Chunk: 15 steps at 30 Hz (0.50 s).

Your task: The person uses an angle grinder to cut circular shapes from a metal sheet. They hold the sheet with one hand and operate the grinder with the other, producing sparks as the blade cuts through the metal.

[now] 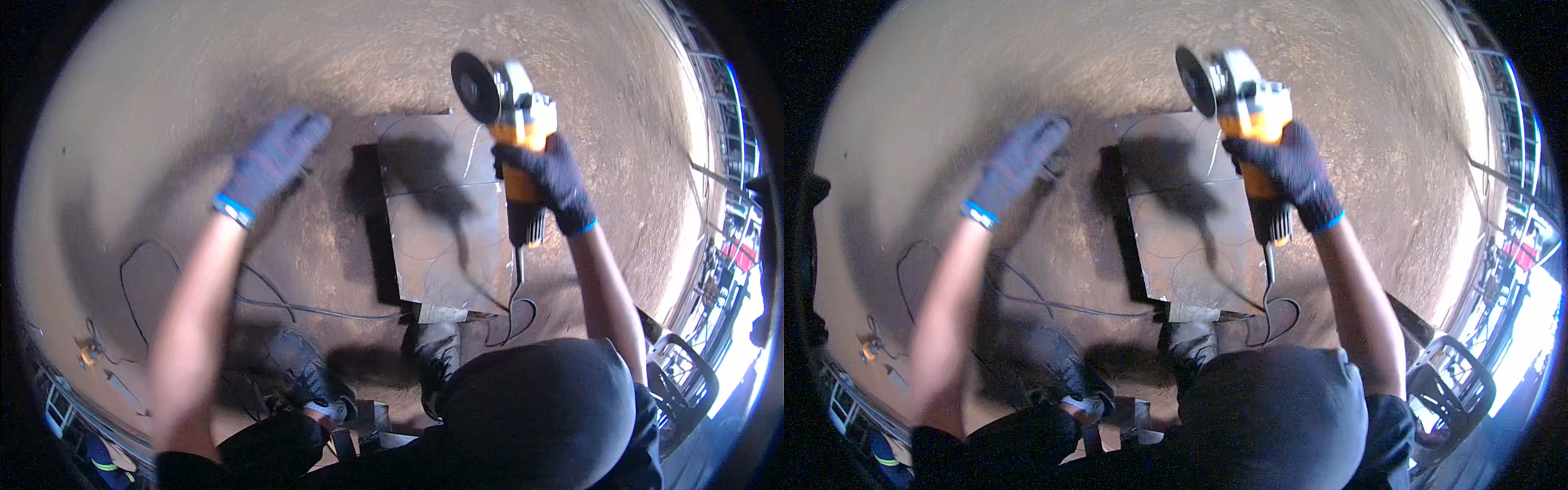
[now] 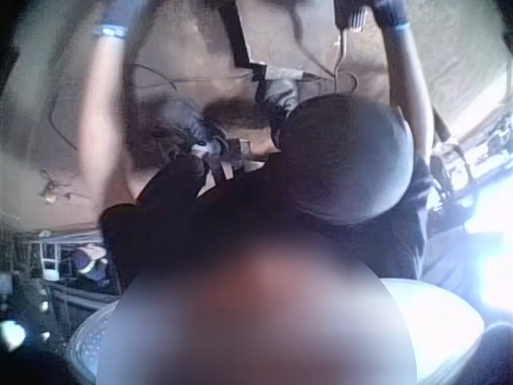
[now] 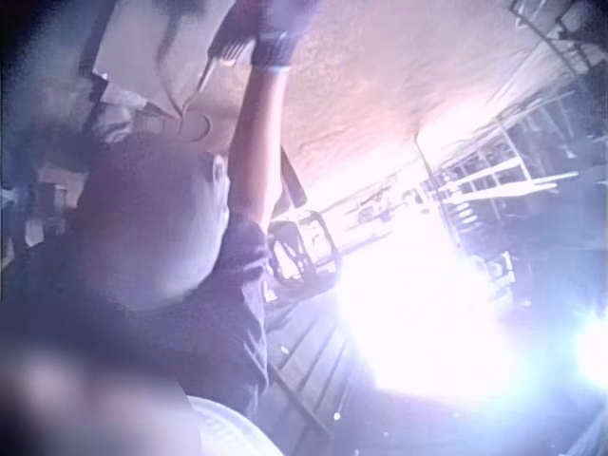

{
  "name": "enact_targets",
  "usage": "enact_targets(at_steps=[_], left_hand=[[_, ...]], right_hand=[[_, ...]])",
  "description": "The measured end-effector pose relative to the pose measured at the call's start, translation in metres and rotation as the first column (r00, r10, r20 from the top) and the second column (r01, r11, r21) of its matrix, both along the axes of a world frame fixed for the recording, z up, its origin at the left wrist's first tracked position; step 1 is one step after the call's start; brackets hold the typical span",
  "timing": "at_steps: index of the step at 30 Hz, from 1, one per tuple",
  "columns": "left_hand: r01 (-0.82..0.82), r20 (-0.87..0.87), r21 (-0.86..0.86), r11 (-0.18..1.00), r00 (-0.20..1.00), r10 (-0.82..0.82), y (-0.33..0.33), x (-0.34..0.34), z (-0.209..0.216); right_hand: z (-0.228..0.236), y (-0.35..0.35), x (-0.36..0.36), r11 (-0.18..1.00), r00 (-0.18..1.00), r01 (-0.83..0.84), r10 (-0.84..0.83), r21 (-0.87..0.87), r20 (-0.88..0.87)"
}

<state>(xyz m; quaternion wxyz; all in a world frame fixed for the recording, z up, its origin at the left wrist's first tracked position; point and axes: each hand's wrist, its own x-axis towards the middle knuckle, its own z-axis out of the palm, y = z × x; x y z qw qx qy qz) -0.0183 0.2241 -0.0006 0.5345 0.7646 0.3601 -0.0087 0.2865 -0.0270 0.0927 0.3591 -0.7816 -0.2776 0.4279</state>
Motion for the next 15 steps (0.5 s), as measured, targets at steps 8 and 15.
enact_targets(at_steps=[8,15], left_hand=[[-0.18,-0.175,-0.261,0.948,0.975,0.138,-0.173,0.003,0.021],[-0.333,-0.001,-0.57,0.751,0.914,0.405,-0.222,0.009,-0.005]], right_hand=[[-0.047,-0.099,-0.042,0.898,0.885,0.433,-0.44,-0.077,-0.151],[-0.068,-0.11,-0.041,0.882,0.87,0.447,-0.467,-0.15,-0.156]])
